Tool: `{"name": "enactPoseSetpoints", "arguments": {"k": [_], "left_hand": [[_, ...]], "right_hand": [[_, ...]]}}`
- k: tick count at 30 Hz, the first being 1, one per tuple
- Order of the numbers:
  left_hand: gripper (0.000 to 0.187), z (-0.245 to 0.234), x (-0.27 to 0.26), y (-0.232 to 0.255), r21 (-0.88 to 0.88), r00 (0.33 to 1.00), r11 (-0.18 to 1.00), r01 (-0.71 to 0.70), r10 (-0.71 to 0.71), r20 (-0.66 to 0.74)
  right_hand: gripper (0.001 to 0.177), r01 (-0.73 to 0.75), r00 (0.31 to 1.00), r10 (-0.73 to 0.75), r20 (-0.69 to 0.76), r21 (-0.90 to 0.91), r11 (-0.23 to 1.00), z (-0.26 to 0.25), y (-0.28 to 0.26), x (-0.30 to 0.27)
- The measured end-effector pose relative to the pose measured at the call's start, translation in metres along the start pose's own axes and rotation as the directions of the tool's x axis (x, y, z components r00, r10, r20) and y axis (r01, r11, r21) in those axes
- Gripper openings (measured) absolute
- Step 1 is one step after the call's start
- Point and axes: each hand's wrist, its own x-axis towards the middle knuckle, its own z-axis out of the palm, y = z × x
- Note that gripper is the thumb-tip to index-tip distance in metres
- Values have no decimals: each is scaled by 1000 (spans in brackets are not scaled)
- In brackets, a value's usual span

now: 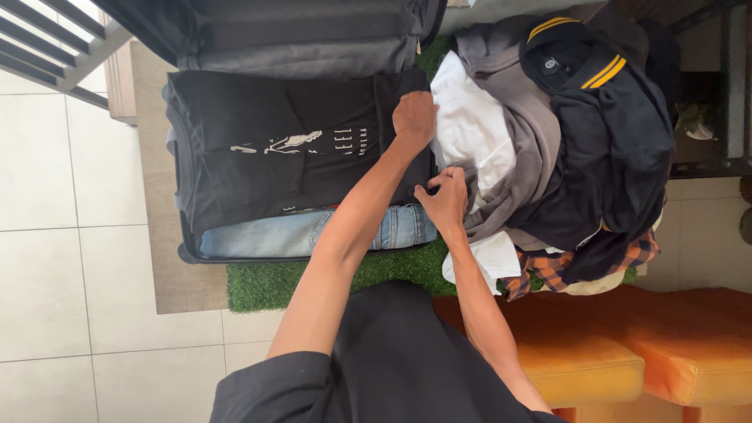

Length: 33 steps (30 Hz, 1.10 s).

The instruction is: The person folds several shirts, a hoodie, and a pair of jeans by hand and places them into an open suitcase.

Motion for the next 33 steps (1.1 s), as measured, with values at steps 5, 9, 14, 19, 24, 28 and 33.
{"name": "enactPoseSetpoints", "arguments": {"k": [5, 9, 14, 19, 24, 28, 33], "left_hand": [[49, 9, -3, -13, -107, 983, 988, 113, -127, -135], [42, -9, -15, 0, 158, 992, 979, 129, -126, -30], [32, -4, -27, 9, 246, 988, 958, 146, -129, -82], [27, -12, -24, -6, -35, 978, 987, 157, -160, -137], [31, -53, -32, -32, -422, 951, 866, 270, -308, -24], [33, -38, -28, -70, -735, 925, 649, 196, -371, -81], [33, -4, -27, -114, -903, 910, 355, 241, -406, 83]], "right_hand": [[30, 281, 943, -246, -223, 146, 948, 11, -14, -8], [31, -112, 994, 114, 3, 197, 974, 27, -22, -11], [48, -30, 988, 72, -138, 281, 959, 50, -7, -11], [50, -237, 968, 227, 107, 692, 682, 47, -7, -13], [49, -117, 990, 141, 19, 674, 729, 44, -45, -28], [48, -38, 994, 86, -68, 520, 853, 53, -69, -35], [48, 80, 992, -37, -117, 386, 919, 63, -90, -41]]}}
